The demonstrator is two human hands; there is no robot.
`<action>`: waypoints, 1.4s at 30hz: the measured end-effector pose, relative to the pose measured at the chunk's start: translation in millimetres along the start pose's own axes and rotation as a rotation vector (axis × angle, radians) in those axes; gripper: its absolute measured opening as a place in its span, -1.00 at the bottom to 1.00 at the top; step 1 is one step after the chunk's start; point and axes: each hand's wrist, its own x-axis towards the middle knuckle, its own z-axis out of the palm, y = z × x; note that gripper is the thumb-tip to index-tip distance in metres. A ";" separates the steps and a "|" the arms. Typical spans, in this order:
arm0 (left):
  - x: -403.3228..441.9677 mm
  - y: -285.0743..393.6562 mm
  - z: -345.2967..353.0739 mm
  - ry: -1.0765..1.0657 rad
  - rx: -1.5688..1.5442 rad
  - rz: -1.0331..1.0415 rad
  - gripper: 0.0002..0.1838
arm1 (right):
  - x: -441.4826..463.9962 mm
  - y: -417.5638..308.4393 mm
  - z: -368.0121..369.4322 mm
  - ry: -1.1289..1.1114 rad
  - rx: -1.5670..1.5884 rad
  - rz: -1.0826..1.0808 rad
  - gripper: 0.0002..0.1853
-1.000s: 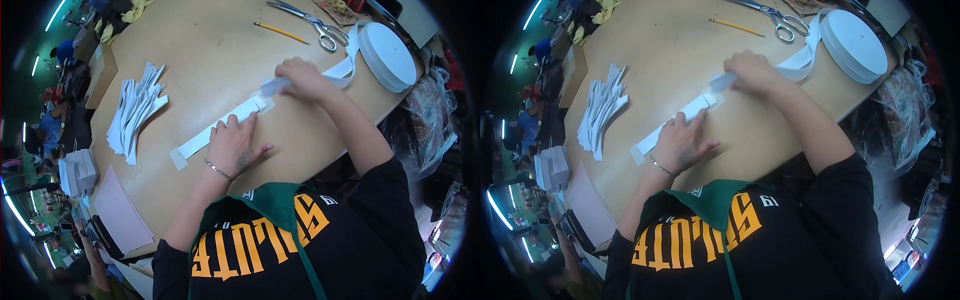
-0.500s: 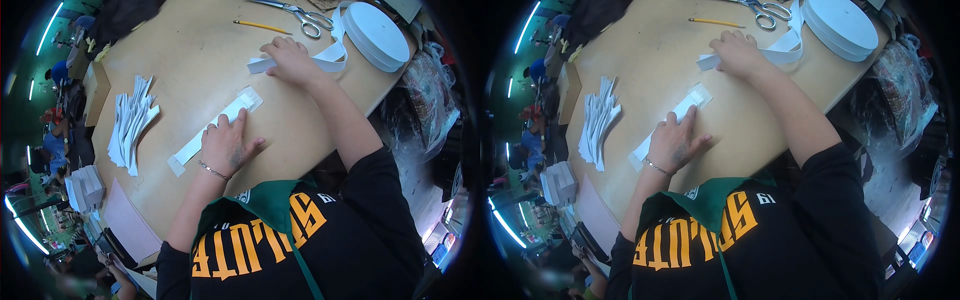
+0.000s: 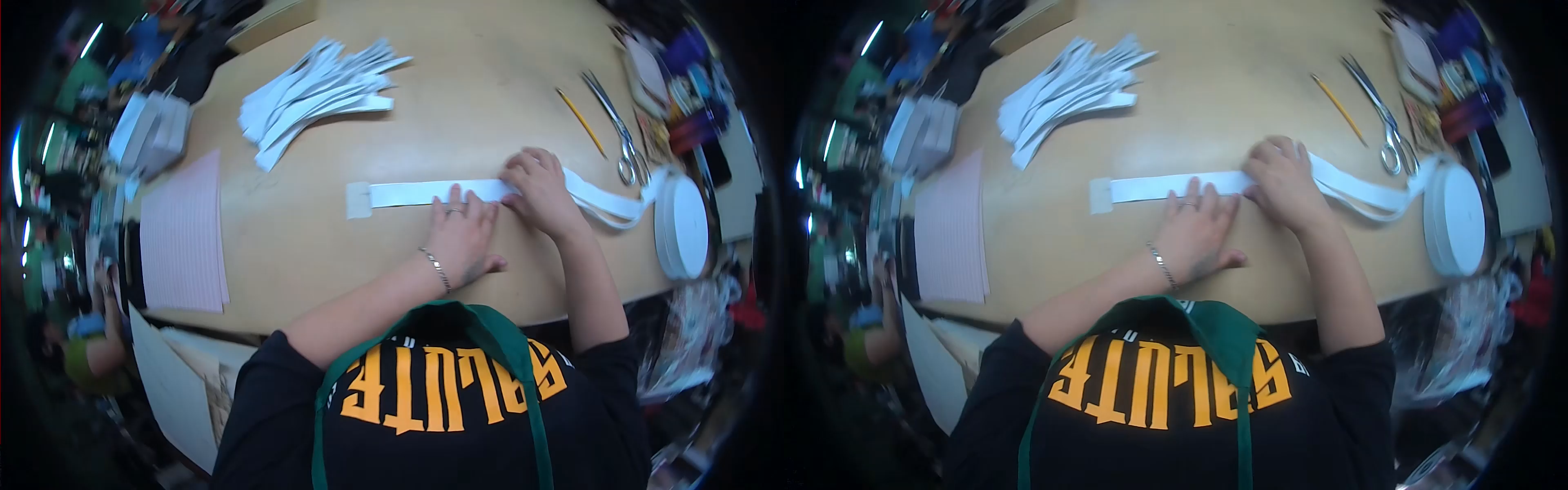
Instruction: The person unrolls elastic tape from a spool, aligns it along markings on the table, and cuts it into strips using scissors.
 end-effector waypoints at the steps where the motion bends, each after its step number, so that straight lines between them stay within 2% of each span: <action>1: -0.4 -1.8 1.9 0.012 -0.001 0.011 -0.13 | 2.3 -0.1 -0.8 -0.034 0.033 0.026 -0.66; 6: -5.2 -5.9 9.5 0.065 -0.063 0.016 -0.16 | 16.1 -7.1 -11.0 -0.277 0.043 0.223 -0.67; 12: -5.4 -8.4 4.3 0.046 -0.082 0.027 -0.21 | 28.6 -14.6 -17.6 -0.394 0.017 0.265 -0.69; 15: -3.4 -10.8 0.1 0.090 -0.178 -0.002 -0.26 | 25.0 -22.3 -20.0 -0.317 0.111 0.281 -0.75; 16: -0.5 -13.5 -2.2 0.115 -0.222 -0.015 -0.27 | 23.4 -24.3 -21.2 -0.300 0.084 0.214 -0.77; 18: 0.6 -24.5 -0.1 0.437 -0.186 0.012 -0.32 | 19.4 -27.1 -23.1 -0.260 0.035 0.084 -0.82; 19: 0.6 -30.7 0.4 0.593 -0.165 0.028 -0.34 | 18.9 -27.4 -26.4 -0.289 0.156 0.081 -0.83; 20: 2.0 -35.5 0.1 0.714 -0.138 0.024 -0.47 | 18.1 -27.6 -32.5 -0.320 0.278 0.079 -0.84; 23: -13.0 -54.7 -6.6 0.377 -0.414 0.155 -0.67 | 18.2 -20.1 -44.3 -0.361 0.553 0.049 -0.83; 26: -27.7 -73.3 -22.2 0.477 -0.472 0.229 -0.82 | 29.6 -12.6 -49.1 -0.371 0.675 0.070 -0.76; 28: -25.5 -103.4 -46.0 0.660 -0.360 0.214 -0.89 | 40.2 -14.5 -54.3 -0.116 0.749 -0.011 -0.68; 29: -23.3 -124.5 -69.2 0.725 -0.355 0.250 -0.88 | 42.1 -6.0 -56.3 -0.025 0.727 0.025 -0.65; 30: -14.4 -159.5 -76.9 0.749 -0.564 0.280 -0.86 | 40.2 5.7 -60.5 0.065 0.696 0.056 -0.62; 31: -7.8 -189.1 -83.1 0.764 -1.080 0.278 -0.84 | 34.1 18.7 -65.9 0.117 0.631 0.149 -0.62; 32: -8.8 -215.5 -112.5 0.719 -0.568 0.128 -0.82 | 27.8 30.8 -70.1 0.166 0.569 0.236 -0.63; 33: -5.1 -228.1 -136.3 0.597 -0.517 -0.129 -0.78 | 20.3 39.6 -73.4 0.214 0.510 0.314 -0.63; 34: 5.6 -256.7 -145.4 0.523 -0.402 -0.107 -0.76 | 9.7 48.6 -77.0 0.139 0.463 0.431 -0.57; 35: 16.3 -279.2 -150.0 0.451 -0.283 -0.090 -0.74 | 1.1 52.9 -77.7 0.063 0.344 0.436 -0.58; 37: 31.4 -287.1 -134.2 0.560 0.086 -0.119 -0.73 | -15.3 56.9 -73.7 -0.095 0.119 0.437 -0.58; 38: 39.1 -287.4 -124.0 0.610 0.274 -0.134 -0.72 | -22.1 57.8 -68.1 -0.125 0.105 0.386 -0.54; 41: 60.3 -229.3 -99.2 0.673 -0.024 0.107 -0.66 | -38.9 63.9 -46.6 0.049 0.167 0.353 -0.52; 42: 66.0 -199.8 -86.6 0.616 -0.080 0.201 -0.61 | -43.3 68.8 -41.8 0.083 0.170 0.356 -0.54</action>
